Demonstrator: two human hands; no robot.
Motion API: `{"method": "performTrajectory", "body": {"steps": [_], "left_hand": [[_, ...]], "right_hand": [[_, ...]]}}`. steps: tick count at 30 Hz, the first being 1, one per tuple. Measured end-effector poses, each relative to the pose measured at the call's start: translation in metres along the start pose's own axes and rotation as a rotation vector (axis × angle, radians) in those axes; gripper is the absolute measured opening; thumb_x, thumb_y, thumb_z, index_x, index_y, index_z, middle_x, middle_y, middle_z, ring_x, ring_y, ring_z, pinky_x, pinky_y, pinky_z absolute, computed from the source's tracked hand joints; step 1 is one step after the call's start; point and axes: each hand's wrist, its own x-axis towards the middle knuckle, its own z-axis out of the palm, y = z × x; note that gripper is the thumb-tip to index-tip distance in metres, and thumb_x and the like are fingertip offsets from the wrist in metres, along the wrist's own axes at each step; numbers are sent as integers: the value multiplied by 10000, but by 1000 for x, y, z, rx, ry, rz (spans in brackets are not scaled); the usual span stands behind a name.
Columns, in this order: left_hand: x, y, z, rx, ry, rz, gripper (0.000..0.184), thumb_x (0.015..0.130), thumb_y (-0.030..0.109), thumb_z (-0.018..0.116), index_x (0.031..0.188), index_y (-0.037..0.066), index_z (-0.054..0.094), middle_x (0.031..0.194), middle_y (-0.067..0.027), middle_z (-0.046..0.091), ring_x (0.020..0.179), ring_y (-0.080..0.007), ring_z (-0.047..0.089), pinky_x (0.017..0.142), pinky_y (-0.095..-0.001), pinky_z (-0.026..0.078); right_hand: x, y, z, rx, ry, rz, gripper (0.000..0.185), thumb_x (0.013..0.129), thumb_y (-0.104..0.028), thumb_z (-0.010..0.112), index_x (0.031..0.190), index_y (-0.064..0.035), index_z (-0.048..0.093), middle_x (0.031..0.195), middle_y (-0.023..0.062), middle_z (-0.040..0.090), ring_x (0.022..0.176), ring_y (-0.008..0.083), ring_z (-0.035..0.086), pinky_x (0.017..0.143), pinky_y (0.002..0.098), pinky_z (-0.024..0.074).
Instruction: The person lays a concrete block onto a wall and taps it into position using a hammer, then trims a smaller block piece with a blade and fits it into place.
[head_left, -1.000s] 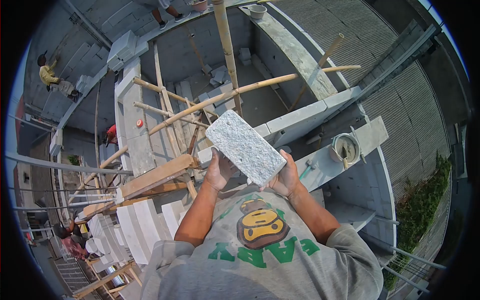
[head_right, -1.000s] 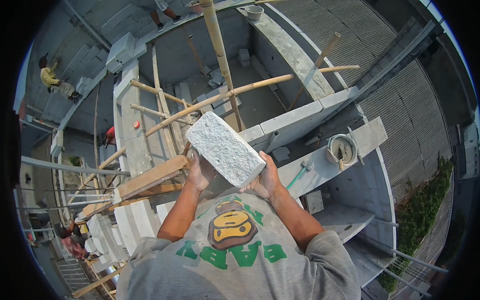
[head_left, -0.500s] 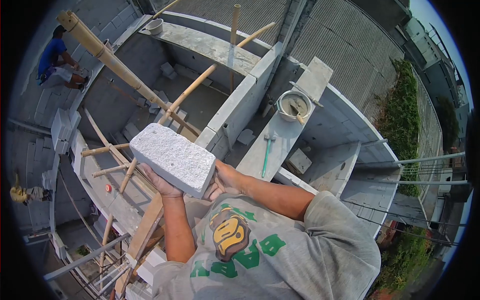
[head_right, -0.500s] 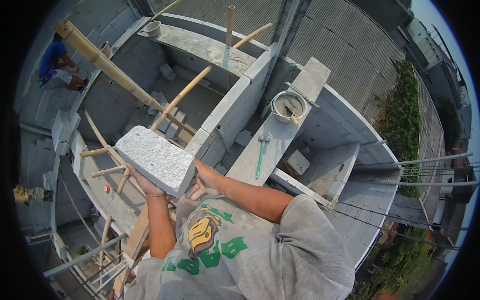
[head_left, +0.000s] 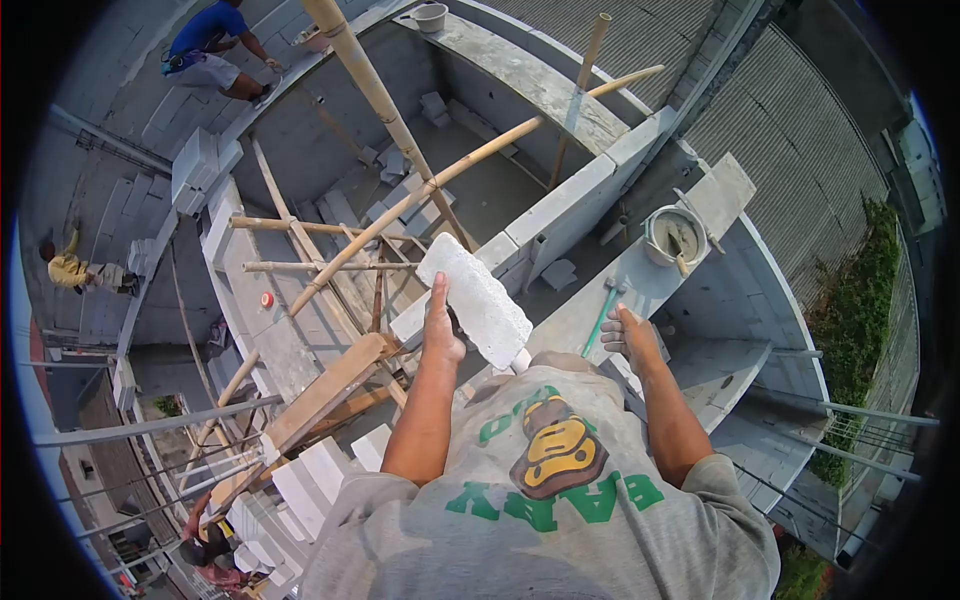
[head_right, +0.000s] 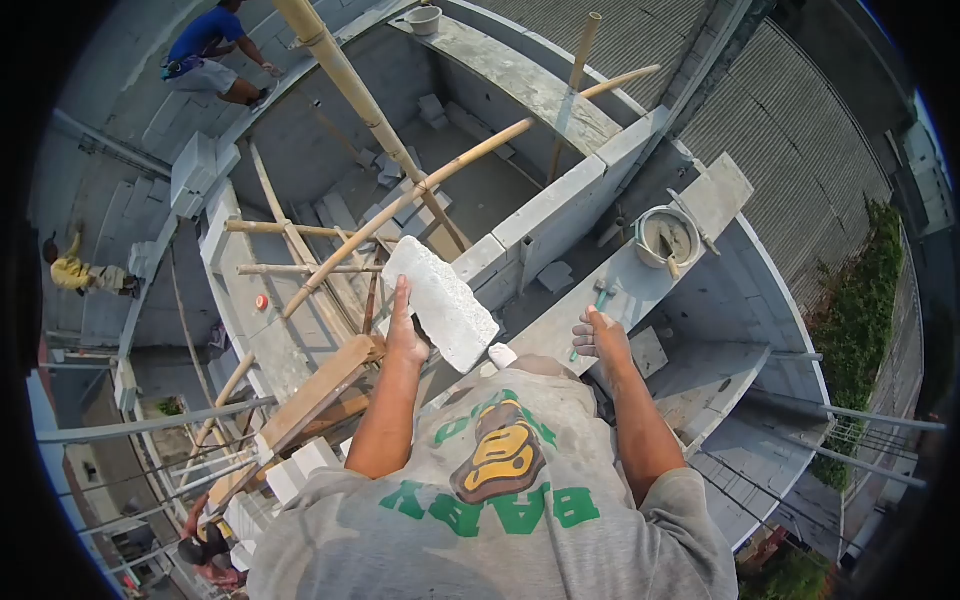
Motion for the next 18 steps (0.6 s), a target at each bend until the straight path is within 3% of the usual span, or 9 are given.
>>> {"method": "performTrajectory", "body": {"steps": [8, 11, 13, 18], "left_hand": [[5, -9, -15, 95, 125, 48, 672, 800, 512, 713, 1258, 50, 545, 1182, -67, 629, 1062, -242, 613, 950, -416, 473], [-3, -10, 0, 60, 122, 9, 686, 822, 521, 680, 1326, 95, 491, 1284, -83, 573, 1153, -255, 569, 1004, -424, 434], [-7, -12, 22, 133, 148, 75, 678, 841, 525, 652, 1336, 94, 479, 1279, -79, 577, 1158, -257, 567, 1013, -425, 427], [25, -43, 46, 41, 118, 13, 665, 868, 562, 586, 1351, 121, 471, 1299, -65, 565, 1185, -262, 546, 1027, -441, 411]], "right_hand": [[-1, 5, 5, -108, -53, -52, 474, 926, -440, 559, 1086, 5, 591, 869, 92, 631, 695, 165, 617, 606, 295, 506], [3, 7, -5, -158, -15, -8, 462, 925, -430, 555, 1071, 5, 607, 873, 88, 636, 692, 158, 614, 603, 293, 510], [8, 7, -18, -218, 0, -55, 463, 924, -425, 551, 1060, 13, 614, 867, 83, 638, 686, 151, 610, 600, 290, 512], [42, -6, -75, -385, 43, -66, 466, 922, -419, 545, 1034, 26, 625, 847, 72, 638, 670, 133, 598, 587, 278, 504]]}}
